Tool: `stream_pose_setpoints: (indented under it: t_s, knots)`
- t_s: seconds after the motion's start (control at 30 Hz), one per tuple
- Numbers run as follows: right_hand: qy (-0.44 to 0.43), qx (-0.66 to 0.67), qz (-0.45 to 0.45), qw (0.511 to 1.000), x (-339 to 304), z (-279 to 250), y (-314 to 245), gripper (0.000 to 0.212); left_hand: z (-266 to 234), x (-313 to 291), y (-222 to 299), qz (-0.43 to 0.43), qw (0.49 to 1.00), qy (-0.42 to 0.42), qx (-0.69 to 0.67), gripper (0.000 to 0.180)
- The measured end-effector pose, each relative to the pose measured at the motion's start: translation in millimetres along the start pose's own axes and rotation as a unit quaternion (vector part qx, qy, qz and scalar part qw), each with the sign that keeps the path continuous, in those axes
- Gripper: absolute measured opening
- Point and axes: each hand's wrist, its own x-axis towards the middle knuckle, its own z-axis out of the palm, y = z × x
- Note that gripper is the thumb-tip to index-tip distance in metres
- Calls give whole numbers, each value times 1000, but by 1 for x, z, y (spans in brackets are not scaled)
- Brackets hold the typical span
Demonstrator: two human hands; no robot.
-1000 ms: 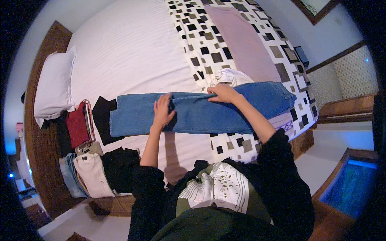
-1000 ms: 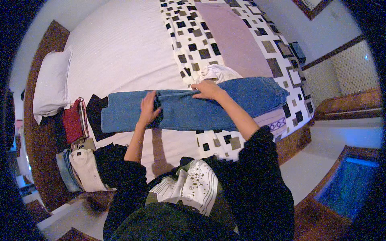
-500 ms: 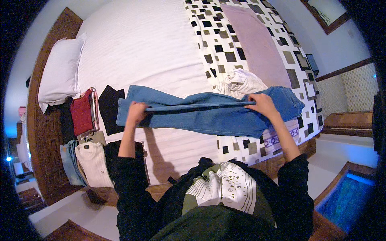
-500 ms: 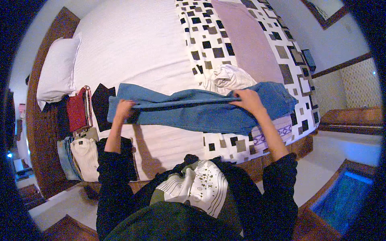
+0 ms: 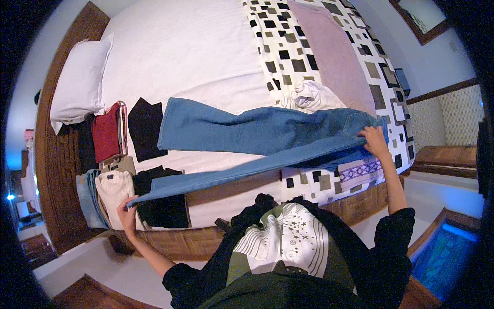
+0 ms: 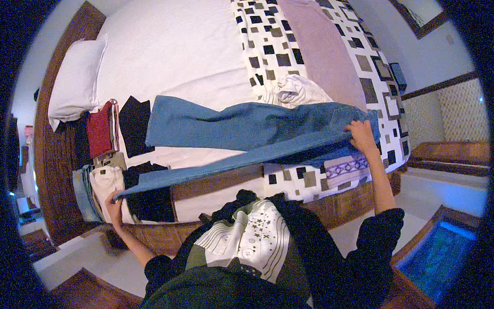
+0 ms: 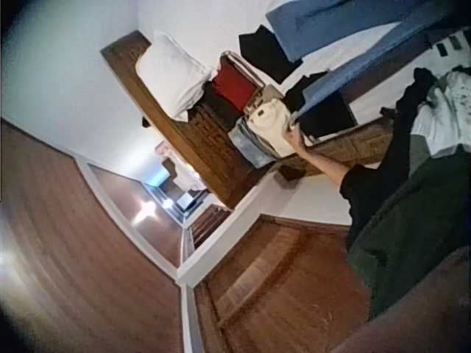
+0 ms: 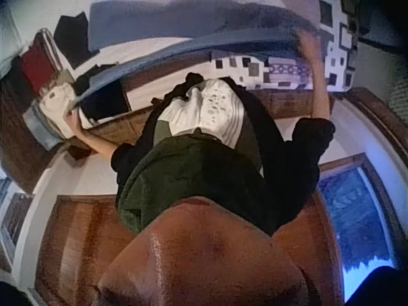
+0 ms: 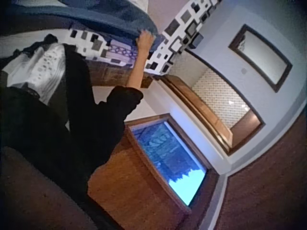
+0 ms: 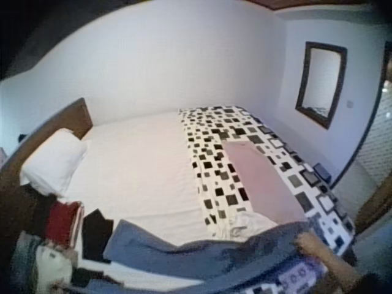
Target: The person folds several pieces of clothing on a bed, including a red shirt, blue jeans, and a white shirt. Each item is smoothed, folded into a compact rectangle, and placed in a neat stack on the bed.
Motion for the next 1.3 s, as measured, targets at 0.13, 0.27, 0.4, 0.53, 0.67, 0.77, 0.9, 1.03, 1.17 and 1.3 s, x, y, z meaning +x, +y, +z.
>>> stream_pose_setpoints:
  t_s: [0.13,0.27,0.4,0.53,0.67,0.77,0.9,1.03,1.17,1.3]
  knots:
    - [-49,9,49,998,-22,0,10,37,-17,-21,-6,43,994,26,-101,19]
    - [10,91,75,993,-48,9,39,32,14,16,11,-12,979,129,-158,30]
    - [24,66,137,988,-50,-1,60,26,72,95,70,73,987,107,-94,33]
    - [48,51,208,976,-26,31,87,29,119,211,44,172,981,56,69,27]
    - [13,38,260,965,16,47,89,36,184,266,58,115,949,55,288,19]
    - [-60,25,243,968,43,43,84,36,206,284,55,3,928,-4,372,24]
    - [-19,44,62,997,69,30,67,31,233,288,73,260,890,-121,354,35]
    - [-80,45,33,995,82,58,71,28,252,286,88,321,836,-248,369,30]
    - [-55,89,54,993,71,12,68,27,222,279,108,240,846,-292,376,21]
    - [1,70,97,993,16,37,99,28,189,255,94,381,841,-166,346,12]
